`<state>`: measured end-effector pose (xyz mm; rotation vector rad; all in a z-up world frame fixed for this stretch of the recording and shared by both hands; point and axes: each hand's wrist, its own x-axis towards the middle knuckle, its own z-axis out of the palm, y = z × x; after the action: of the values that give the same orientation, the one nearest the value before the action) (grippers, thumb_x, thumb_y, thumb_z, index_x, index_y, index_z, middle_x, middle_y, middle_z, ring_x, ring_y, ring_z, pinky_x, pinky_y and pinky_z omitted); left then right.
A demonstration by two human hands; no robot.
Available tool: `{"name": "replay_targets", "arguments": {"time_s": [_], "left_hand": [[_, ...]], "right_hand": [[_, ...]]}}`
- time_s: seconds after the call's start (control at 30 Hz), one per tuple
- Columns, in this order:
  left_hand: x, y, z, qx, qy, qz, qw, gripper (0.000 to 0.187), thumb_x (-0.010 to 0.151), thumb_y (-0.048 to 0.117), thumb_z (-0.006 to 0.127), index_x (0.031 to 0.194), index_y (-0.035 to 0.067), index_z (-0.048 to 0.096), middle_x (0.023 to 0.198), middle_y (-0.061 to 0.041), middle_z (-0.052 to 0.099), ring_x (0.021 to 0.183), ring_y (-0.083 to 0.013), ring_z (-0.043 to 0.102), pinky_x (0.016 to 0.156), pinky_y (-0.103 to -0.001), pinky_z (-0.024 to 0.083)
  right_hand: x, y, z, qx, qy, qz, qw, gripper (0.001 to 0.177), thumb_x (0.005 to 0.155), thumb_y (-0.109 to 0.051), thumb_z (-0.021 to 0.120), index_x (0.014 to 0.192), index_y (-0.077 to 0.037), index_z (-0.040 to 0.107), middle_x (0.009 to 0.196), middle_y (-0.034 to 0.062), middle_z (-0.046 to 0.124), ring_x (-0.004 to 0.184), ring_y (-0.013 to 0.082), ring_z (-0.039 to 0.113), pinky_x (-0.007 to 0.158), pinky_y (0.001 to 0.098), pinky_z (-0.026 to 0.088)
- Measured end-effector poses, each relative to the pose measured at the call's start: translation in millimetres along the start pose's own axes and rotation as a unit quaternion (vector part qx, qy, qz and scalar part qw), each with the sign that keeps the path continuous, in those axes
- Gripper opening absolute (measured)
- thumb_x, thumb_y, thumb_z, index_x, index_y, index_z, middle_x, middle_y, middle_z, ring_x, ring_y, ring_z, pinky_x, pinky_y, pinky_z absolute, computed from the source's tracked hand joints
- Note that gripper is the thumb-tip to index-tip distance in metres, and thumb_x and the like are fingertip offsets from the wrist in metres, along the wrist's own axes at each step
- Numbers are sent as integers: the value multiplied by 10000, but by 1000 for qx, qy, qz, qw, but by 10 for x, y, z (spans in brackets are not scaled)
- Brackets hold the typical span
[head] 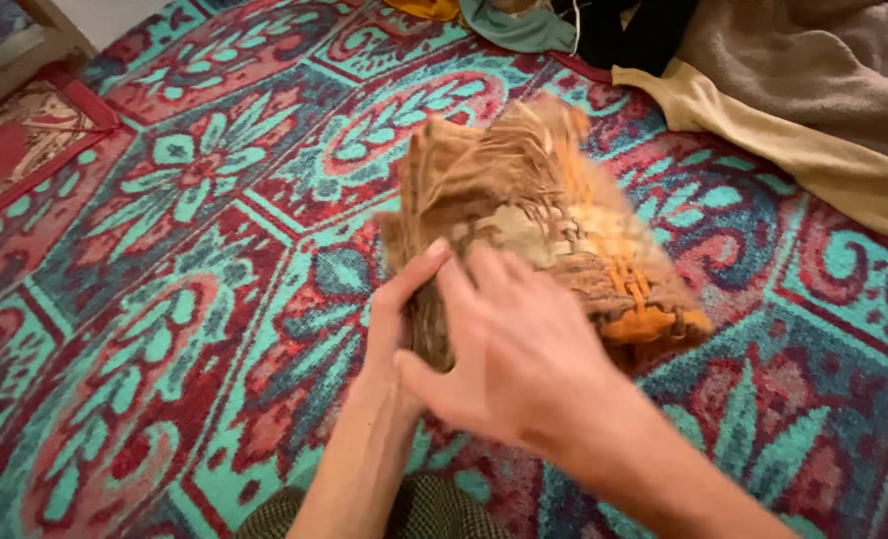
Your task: Folding scarves and placing them on a shelf in a closet.
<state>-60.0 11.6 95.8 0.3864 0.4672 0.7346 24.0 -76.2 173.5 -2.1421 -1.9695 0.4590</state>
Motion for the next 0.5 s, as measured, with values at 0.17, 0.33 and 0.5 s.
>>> {"name": "replay_targets", "arguments": {"time_s": [0.17, 0.33, 0.5], "left_hand": [[97, -353, -948, -26, 122, -38, 992, 365, 887, 343, 707, 1071, 29, 690, 934, -112, 714, 815, -284, 674, 775, -402, 555], [95, -354, -1126, 108, 284, -72, 950, 494, 859, 390, 670, 1236, 72, 685, 1125, -159, 739, 983, -341, 697, 864, -493, 561], [53, -390, -842, 358, 353, -55, 863, 857, 655, 319, 825, 1413, 129, 473, 1355, -88, 677, 1195, -241, 675, 988, -403, 548]], "right_hand": [[39, 149, 810, 34, 8, -51, 998, 661, 914, -504, 644, 1379, -57, 498, 1088, 170, 582, 1009, 399, 586, 781, 557, 509], [-1, 669, 1339, 162, 0, 43, 986, 516, 958, -445, 546, 1393, -183, 637, 1440, 108, 608, 1336, 305, 551, 1088, 552, 423], [92, 1173, 1809, 18, 174, 25, 984, 388, 936, -317, 654, 1269, -119, 686, 1258, 88, 668, 1192, 306, 579, 925, 504, 484]]}}
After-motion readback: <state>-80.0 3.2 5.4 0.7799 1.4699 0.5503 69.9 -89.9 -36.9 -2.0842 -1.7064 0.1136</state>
